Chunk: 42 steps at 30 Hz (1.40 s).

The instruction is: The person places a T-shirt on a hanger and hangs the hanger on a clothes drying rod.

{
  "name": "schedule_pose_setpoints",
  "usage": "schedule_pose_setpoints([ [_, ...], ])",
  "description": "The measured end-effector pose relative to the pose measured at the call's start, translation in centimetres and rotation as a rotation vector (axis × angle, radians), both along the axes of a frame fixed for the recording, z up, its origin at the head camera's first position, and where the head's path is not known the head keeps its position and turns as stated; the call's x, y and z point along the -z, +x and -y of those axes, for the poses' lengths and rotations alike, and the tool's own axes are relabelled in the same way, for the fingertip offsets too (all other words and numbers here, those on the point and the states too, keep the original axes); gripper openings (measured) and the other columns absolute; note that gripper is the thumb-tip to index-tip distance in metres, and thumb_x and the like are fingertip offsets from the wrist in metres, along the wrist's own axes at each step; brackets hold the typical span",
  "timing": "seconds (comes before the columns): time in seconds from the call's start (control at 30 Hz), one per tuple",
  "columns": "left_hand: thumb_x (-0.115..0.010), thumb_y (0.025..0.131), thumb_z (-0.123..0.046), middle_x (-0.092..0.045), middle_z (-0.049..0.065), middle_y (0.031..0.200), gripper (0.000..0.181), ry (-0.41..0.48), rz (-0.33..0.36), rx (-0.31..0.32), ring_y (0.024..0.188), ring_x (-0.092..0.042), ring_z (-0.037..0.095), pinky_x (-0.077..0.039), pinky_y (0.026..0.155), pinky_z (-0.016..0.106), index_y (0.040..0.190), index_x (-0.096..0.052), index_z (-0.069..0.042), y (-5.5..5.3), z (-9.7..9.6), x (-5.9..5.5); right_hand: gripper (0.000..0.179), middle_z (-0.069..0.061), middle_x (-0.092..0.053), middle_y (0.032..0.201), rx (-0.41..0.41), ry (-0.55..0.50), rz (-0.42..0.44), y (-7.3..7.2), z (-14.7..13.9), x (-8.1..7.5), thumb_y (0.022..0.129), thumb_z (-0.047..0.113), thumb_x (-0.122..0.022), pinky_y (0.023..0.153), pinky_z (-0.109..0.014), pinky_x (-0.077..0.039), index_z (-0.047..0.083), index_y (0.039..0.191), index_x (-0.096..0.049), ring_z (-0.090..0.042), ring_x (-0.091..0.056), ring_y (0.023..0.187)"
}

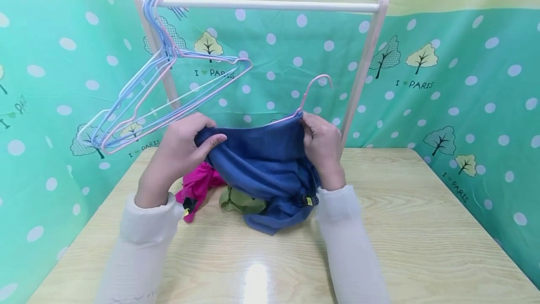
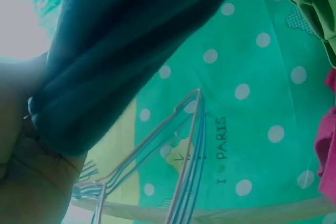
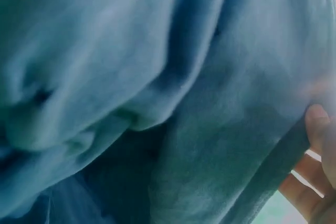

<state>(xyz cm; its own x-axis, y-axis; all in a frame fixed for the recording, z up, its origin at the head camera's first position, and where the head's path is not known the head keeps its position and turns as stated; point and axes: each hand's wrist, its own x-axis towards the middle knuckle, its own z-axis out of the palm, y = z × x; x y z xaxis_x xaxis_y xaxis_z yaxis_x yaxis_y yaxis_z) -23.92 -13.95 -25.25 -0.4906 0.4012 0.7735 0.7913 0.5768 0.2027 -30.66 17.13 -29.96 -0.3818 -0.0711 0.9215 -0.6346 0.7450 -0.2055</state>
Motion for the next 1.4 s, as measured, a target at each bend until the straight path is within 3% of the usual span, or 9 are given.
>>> schedule_pose_setpoints([
  [0.27,-0.086,0.083,-0.029,-0.063,0.012,0.103,0.048,0.188,0.097,-0.148,0.097,-0.057,0.028,-0.047,0.085,0.040,0.117,-0.066,-0.002,0.3,-0.1,0.0,0.013,-0.016,-0.077,0.095,-0.027,-0.058,-0.016,0.8,0.2,-0.6,0.098,0.008,-0.069,0.074,-0.048,-0.058,0.003,0.102,-0.080,-0.033,-0.075,0.086],
  [0.37,-0.084,0.085,-0.038,-0.064,0.012,0.112,0.063,0.227,0.296,-0.224,0.103,-0.060,0.030,-0.049,0.088,0.044,0.132,-0.057,-0.006,0.5,-0.1,-0.2,0.013,-0.016,-0.077,0.094,-0.015,-0.075,-0.025,0.9,0.5,-0.7,0.098,0.011,-0.069,0.074,-0.048,-0.058,0.003,0.100,-0.079,-0.033,-0.075,0.086],
  [0.47,-0.081,0.088,-0.044,-0.066,0.011,0.118,0.065,0.190,0.567,-0.269,0.105,-0.062,0.031,-0.050,0.089,0.046,0.136,-0.052,-0.012,0.3,0.4,-0.2,0.013,-0.017,-0.076,0.092,0.000,-0.102,-0.030,0.9,0.8,-0.6,0.098,0.011,-0.070,0.073,-0.048,-0.058,0.001,0.096,-0.078,-0.033,-0.075,0.085],
  [0.6,-0.079,0.091,-0.039,-0.067,0.011,0.112,0.052,0.137,0.821,-0.181,0.095,-0.067,0.028,-0.054,0.084,0.040,0.128,-0.056,-0.011,-0.3,1.5,-0.1,0.013,-0.017,-0.076,0.090,0.014,-0.129,-0.033,0.9,1.0,-0.5,0.098,0.011,-0.070,0.072,-0.048,-0.057,0.001,0.093,-0.077,-0.033,-0.075,0.085],
  [0.8,-0.076,0.095,-0.019,-0.074,0.009,0.086,0.024,0.093,0.989,-0.003,0.078,-0.074,0.024,-0.057,0.069,0.032,0.113,-0.070,-0.004,-0.4,3.0,0.2,0.012,-0.015,-0.077,0.096,0.029,-0.157,-0.040,0.9,1.1,-0.6,0.097,0.010,-0.071,0.074,-0.049,-0.057,0.002,0.097,-0.079,-0.032,-0.076,0.089],
  [0.97,-0.066,0.101,-0.012,-0.076,0.011,0.096,0.016,0.091,0.980,0.050,0.084,-0.075,0.025,-0.061,0.081,0.038,0.109,-0.070,0.001,-0.3,3.5,0.0,0.012,-0.015,-0.077,0.093,0.046,-0.173,-0.050,0.8,1.1,-0.6,0.097,0.008,-0.070,0.073,-0.050,-0.057,0.000,0.092,-0.077,-0.034,-0.075,0.087],
  [1.07,-0.061,0.103,-0.010,-0.075,0.013,0.100,0.013,0.141,0.921,0.024,0.089,-0.074,0.026,-0.059,0.083,0.037,0.100,-0.063,0.002,-0.1,3.8,-0.3,0.013,-0.016,-0.076,0.092,0.063,-0.185,-0.060,0.7,0.9,-0.6,0.098,0.006,-0.068,0.072,-0.051,-0.056,-0.001,0.089,-0.075,-0.035,-0.075,0.086],
  [1.2,-0.057,0.106,-0.011,-0.072,0.015,0.100,0.021,0.326,0.827,-0.008,0.089,-0.074,0.023,-0.059,0.081,0.031,0.092,-0.050,0.003,0.3,3.9,-0.8,0.014,-0.016,-0.076,0.092,0.075,-0.192,-0.059,0.5,0.8,-0.4,0.098,0.007,-0.068,0.071,-0.052,-0.055,-0.001,0.089,-0.075,-0.036,-0.074,0.084],
  [1.4,-0.055,0.107,-0.019,-0.069,0.012,0.093,0.025,0.572,0.658,-0.008,0.088,-0.073,0.016,-0.060,0.081,0.026,0.096,-0.050,0.002,0.3,2.8,-1.4,0.019,-0.018,-0.075,0.089,0.071,-0.171,-0.036,0.2,0.9,-0.1,0.100,0.010,-0.066,0.070,-0.050,-0.055,-0.001,0.088,-0.074,-0.036,-0.073,0.081],
])
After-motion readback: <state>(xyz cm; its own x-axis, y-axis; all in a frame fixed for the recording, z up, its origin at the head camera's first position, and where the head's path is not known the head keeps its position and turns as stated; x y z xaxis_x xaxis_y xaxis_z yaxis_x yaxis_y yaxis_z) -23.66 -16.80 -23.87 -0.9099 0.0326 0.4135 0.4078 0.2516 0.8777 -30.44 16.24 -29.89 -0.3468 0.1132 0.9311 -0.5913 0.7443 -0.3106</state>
